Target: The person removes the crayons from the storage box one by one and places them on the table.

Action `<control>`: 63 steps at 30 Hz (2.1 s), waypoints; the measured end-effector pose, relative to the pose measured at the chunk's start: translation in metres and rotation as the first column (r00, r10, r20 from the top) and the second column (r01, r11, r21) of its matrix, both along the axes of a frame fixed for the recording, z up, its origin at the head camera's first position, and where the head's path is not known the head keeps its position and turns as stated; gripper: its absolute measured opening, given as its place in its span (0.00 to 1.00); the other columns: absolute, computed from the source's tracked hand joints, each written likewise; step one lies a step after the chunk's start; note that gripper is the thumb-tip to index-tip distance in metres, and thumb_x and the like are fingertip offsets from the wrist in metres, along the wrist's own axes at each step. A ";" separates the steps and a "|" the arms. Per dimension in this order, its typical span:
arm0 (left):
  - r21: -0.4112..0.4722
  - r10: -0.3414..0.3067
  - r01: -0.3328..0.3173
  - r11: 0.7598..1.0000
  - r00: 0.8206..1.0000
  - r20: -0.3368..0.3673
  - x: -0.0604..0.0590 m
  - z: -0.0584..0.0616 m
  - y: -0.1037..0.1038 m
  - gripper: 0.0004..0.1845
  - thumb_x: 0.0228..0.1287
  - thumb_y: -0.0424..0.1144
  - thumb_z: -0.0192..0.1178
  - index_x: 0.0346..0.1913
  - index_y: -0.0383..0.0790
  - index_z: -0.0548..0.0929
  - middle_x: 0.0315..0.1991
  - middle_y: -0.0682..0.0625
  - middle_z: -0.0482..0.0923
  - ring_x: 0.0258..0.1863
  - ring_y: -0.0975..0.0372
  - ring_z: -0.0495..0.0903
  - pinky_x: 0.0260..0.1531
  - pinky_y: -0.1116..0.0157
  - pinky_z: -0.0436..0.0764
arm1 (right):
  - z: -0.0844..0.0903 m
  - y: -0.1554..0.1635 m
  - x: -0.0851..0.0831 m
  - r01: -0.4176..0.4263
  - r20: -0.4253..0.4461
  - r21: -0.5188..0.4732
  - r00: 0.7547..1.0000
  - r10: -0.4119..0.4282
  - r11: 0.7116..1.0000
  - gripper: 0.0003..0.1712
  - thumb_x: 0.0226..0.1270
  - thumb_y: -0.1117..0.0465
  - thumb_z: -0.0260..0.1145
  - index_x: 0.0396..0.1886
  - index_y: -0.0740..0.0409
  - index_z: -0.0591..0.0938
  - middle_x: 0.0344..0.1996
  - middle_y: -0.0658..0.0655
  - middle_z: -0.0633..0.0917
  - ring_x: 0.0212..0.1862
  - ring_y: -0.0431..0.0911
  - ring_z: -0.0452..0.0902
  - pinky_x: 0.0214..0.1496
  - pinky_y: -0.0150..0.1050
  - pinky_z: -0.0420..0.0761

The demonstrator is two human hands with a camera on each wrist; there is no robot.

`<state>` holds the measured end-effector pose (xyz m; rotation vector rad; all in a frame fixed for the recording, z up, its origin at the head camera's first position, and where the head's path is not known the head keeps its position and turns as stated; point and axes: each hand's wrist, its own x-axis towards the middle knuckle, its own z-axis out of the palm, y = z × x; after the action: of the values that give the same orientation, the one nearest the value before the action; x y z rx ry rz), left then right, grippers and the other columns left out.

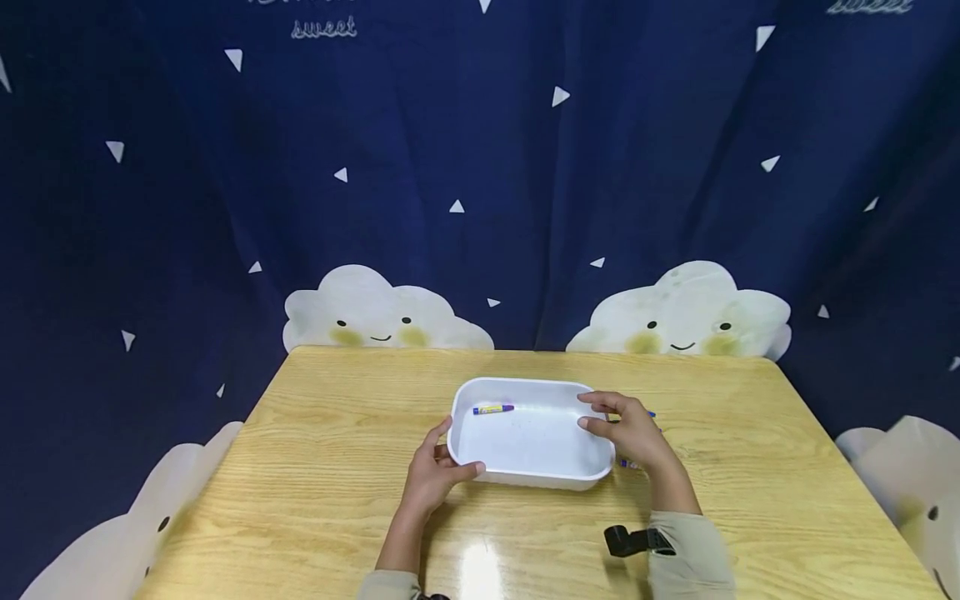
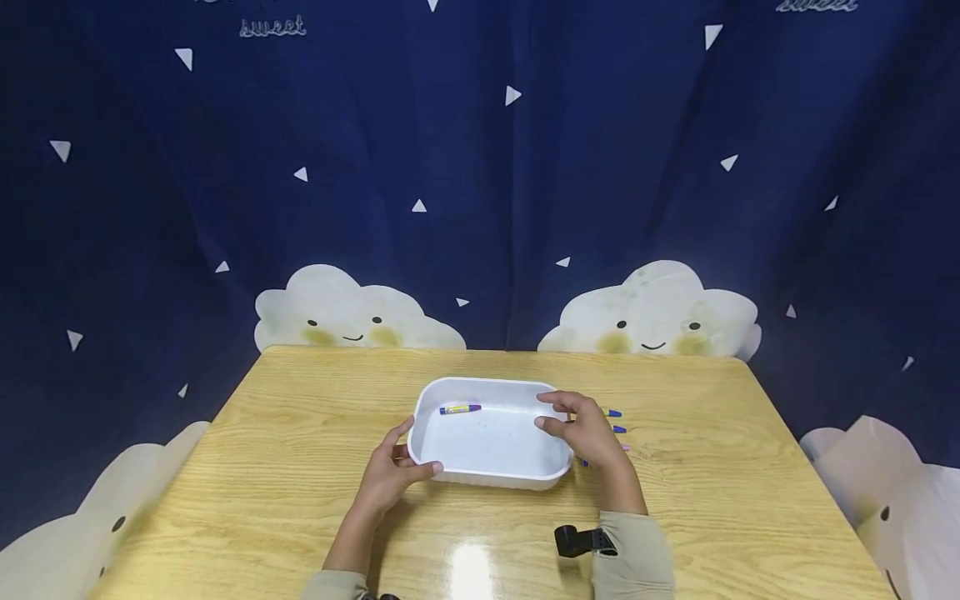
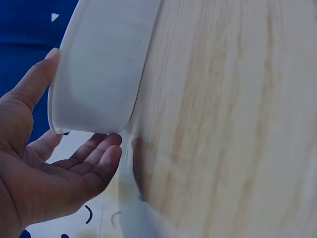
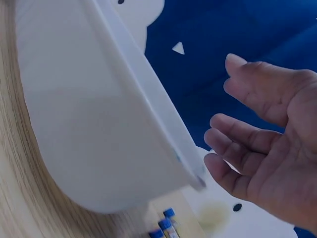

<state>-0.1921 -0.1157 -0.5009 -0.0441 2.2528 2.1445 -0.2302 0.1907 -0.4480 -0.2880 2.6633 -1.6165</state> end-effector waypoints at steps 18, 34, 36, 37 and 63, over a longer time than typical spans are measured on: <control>0.003 -0.005 0.005 1.000 1.000 0.007 -0.001 -0.002 -0.001 0.51 0.39 0.28 0.75 0.69 0.36 0.59 0.40 0.33 0.71 0.35 0.55 0.79 0.35 0.63 0.80 | -0.014 -0.057 -0.041 -0.171 0.055 -0.038 0.983 0.173 0.985 0.26 0.55 0.62 0.70 0.53 0.68 0.77 0.52 0.64 0.78 0.52 0.62 0.71 0.48 0.45 0.75; -0.003 -0.008 0.008 1.000 1.000 -0.006 0.000 0.001 -0.002 0.51 0.41 0.30 0.75 0.70 0.36 0.58 0.41 0.31 0.73 0.36 0.53 0.79 0.34 0.63 0.80 | -0.037 -0.095 -0.063 -0.257 0.142 -0.106 0.952 0.270 0.961 0.27 0.57 0.62 0.69 0.55 0.69 0.76 0.46 0.67 0.79 0.38 0.46 0.77 0.37 0.48 0.79; 0.003 -0.009 0.009 1.000 1.000 -0.007 0.001 0.001 -0.002 0.51 0.41 0.29 0.75 0.70 0.36 0.57 0.42 0.31 0.72 0.36 0.54 0.79 0.34 0.63 0.80 | -0.040 -0.099 -0.064 -0.258 0.137 -0.086 0.954 0.267 0.962 0.27 0.56 0.62 0.69 0.55 0.69 0.76 0.47 0.67 0.78 0.38 0.47 0.77 0.35 0.46 0.79; 0.007 -0.011 0.011 1.000 1.000 -0.009 0.001 0.001 -0.001 0.51 0.41 0.29 0.74 0.70 0.36 0.57 0.42 0.31 0.72 0.36 0.54 0.79 0.34 0.63 0.81 | -0.041 -0.101 -0.065 -0.253 0.136 -0.073 0.956 0.261 0.965 0.27 0.55 0.62 0.69 0.54 0.69 0.76 0.46 0.66 0.78 0.38 0.48 0.77 0.34 0.45 0.79; 0.042 -0.033 0.034 0.999 0.999 -0.028 0.004 0.003 -0.001 0.50 0.42 0.27 0.73 0.70 0.33 0.56 0.44 0.28 0.72 0.37 0.52 0.79 0.33 0.64 0.81 | -0.068 -0.115 -0.065 -0.142 0.073 0.184 0.989 0.131 0.973 0.16 0.40 0.65 0.77 0.34 0.60 0.88 0.38 0.56 0.78 0.43 0.50 0.70 0.51 0.44 0.70</control>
<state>-0.1881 -0.1168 -0.4980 0.0241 2.2044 2.1890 -0.2949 0.0760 -0.5156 -0.4007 2.6602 -1.3021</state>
